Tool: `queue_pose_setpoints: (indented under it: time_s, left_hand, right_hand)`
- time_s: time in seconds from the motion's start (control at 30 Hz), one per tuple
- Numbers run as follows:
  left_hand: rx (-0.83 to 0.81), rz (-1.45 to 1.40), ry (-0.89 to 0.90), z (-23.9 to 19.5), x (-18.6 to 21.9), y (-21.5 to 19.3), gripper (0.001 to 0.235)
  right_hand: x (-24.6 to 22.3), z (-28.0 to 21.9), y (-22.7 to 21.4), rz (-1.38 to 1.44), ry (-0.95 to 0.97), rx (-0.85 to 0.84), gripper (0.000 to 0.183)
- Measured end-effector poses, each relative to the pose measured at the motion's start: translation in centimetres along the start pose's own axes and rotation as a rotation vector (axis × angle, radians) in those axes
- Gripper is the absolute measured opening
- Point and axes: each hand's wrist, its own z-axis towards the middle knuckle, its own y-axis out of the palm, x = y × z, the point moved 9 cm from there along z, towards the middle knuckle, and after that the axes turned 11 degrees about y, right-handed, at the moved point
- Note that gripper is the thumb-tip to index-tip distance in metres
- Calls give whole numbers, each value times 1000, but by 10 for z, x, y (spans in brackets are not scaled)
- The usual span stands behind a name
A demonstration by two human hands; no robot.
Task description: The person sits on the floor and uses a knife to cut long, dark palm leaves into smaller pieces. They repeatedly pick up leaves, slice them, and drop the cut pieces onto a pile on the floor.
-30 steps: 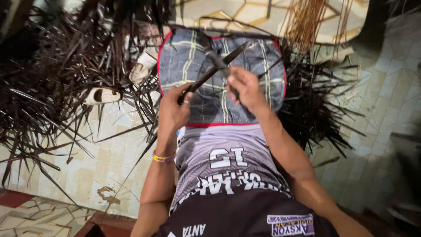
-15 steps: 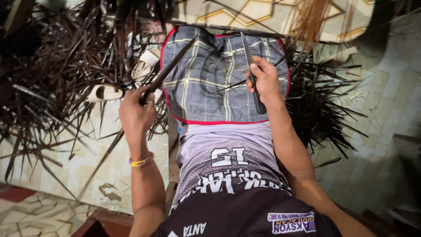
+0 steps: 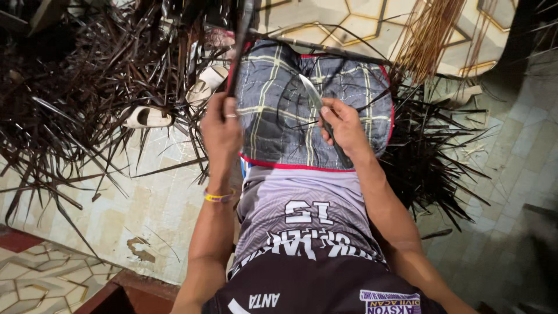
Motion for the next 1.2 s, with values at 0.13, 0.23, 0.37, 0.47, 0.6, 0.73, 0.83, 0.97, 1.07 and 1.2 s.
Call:
queue_pose_setpoints:
  time_s: [0.13,0.23,0.37,0.47,0.6,0.73,0.83,0.97,1.07,1.2]
  left_hand:
    - [-233,-22,-23,8,19,48,19]
    - [-449,15,67,2,68,61,37]
    - [-528,49,49,-7,72,97,31]
    - [-528,47,81,-4,75,105,23]
    - [-554,-53,80,-2,64,118,20]
    - [-584,-103,32,-1,53,127,21]
    - [-616,-353,-73,-5,55,122,20]
    - [-655,-504,-69,-3,51,124,23]
    - [-690,-555,-135,-11,27,131,19]
    - [-711,-781,-218,-16,5,145,21]
  right_hand:
    - [-29,-30,19,92,-101,-82,23]
    - [-25,-33,27,100,-150,-159,22]
    - [-41,-40,38,92,-198,-233,22]
    - [-50,-46,42,86,-207,-265,23]
    - [-53,-50,47,72,-212,-296,28]
    - [-50,-47,48,69,-225,-324,34]
    - [-43,-44,45,32,-260,-320,40]
    - [-80,-66,61,0,-308,-338,14]
    - [-66,-61,58,18,-313,-366,10]
    - [-100,-80,77,48,-298,-432,10]
